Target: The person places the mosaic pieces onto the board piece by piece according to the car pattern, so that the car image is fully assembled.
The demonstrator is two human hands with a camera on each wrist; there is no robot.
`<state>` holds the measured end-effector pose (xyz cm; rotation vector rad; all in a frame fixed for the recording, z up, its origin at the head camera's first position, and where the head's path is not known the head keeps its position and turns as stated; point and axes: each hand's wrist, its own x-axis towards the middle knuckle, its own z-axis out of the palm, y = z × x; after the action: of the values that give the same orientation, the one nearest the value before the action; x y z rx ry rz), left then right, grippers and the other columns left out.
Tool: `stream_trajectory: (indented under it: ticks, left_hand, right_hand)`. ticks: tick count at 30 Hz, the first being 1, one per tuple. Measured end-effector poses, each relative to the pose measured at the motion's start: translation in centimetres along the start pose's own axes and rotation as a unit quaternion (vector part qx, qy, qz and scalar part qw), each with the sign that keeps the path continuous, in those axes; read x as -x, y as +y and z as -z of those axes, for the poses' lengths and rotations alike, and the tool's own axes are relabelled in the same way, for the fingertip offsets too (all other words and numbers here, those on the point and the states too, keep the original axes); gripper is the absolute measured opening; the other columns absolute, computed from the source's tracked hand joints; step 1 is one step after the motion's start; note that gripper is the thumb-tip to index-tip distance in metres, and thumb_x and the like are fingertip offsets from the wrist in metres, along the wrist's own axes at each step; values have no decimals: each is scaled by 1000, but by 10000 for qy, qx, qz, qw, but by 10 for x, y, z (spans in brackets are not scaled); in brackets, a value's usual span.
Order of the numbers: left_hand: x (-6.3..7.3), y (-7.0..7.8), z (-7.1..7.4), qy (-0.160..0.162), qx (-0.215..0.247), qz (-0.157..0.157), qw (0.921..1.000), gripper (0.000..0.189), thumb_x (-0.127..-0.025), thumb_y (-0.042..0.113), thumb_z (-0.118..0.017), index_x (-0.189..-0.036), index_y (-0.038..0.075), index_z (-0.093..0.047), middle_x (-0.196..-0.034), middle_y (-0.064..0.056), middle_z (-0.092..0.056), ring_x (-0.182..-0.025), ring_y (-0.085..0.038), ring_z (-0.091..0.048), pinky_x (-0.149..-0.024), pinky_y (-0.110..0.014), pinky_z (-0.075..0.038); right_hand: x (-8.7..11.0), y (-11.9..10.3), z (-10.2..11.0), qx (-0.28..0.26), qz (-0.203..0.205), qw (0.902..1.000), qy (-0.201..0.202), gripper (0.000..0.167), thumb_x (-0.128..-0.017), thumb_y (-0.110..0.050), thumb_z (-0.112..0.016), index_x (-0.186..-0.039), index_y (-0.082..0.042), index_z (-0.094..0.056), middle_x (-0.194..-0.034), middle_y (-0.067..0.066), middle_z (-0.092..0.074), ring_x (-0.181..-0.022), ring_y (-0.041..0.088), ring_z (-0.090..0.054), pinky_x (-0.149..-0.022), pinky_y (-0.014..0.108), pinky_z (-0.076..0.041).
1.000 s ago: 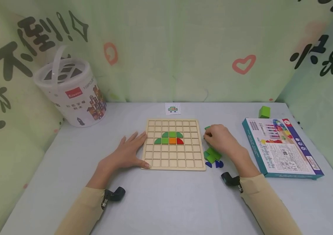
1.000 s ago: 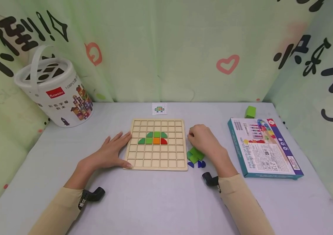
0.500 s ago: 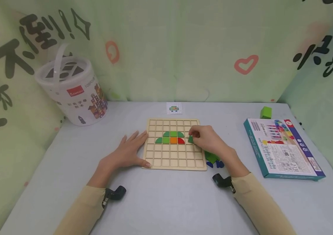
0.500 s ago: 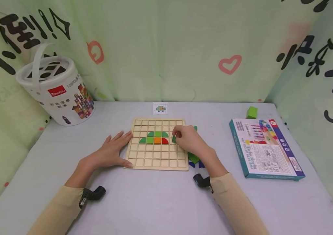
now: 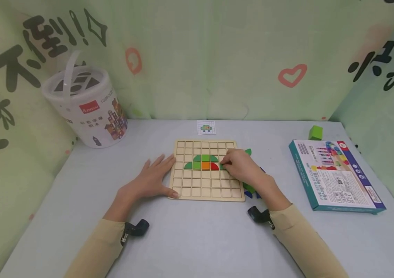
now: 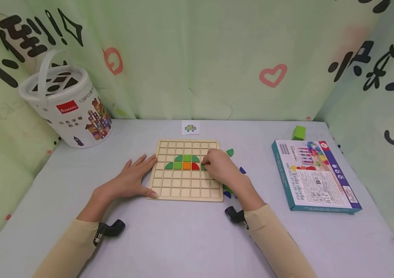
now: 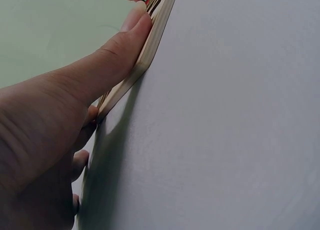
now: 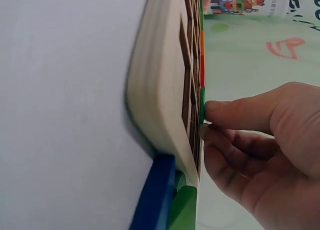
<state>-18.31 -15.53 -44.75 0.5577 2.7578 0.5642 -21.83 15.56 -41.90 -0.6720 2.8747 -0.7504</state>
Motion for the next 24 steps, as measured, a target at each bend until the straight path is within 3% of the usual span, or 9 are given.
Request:
stream_trajectory:
  ticks: [4,7,12,17,24]
  left_hand:
    - [0,0,0,4,-1,-3,10000,126,-65,71,-78,-161,17,-15,-169,2,-11,-157,-30,-2,-123,-64,0]
    - [0,0,0,7,8,-2,10000,126,-65,71,-78,-161,17,-15,-169,2,-11,-157,-30,-2,-123,-64,0]
    - [1,1,0,2,2,-29,10000,125,-66,71,-77,-161,17,-15,-169,2,-11,-157,-30,-3,-123,-64,0]
    - [1,2,1,-13,16,-25,10000,126,-66,70,-78,-161,17,-16,-169,2,-11,-157,-30,-3,-123,-64,0]
    - [1,1,2,-21,-16,-14,10000,125,-66,70,-78,-161,17,-16,-169,1,-12,-157,-31,-3,-123,-64,-1]
  right_hand:
    - [1,2,4,-5,-23,9999,-160,14,-90,-3,-68,-99,-2,-79,-94,8,-69,-81,17,-62,-69,27,-55]
    - [1,8,12,-32,-211,9997,-136,15,-91,-4,-67,-100,-2,-78,-96,8,-70,-82,19,-62,-71,30,-55]
    - [1,29,28,199,-826,9960,273,26,-94,-3,-58,-115,0,-72,-108,14,-69,-97,28,-64,-84,43,-56]
    - [3,53,33,518,-1130,9919,242,37,-93,2,-51,-127,3,-65,-117,20,-62,-106,35,-60,-90,49,-52]
    - [3,64,33,525,-1077,9925,253,26,-91,4,-54,-108,4,-74,-103,19,-64,-91,31,-59,-80,44,-53]
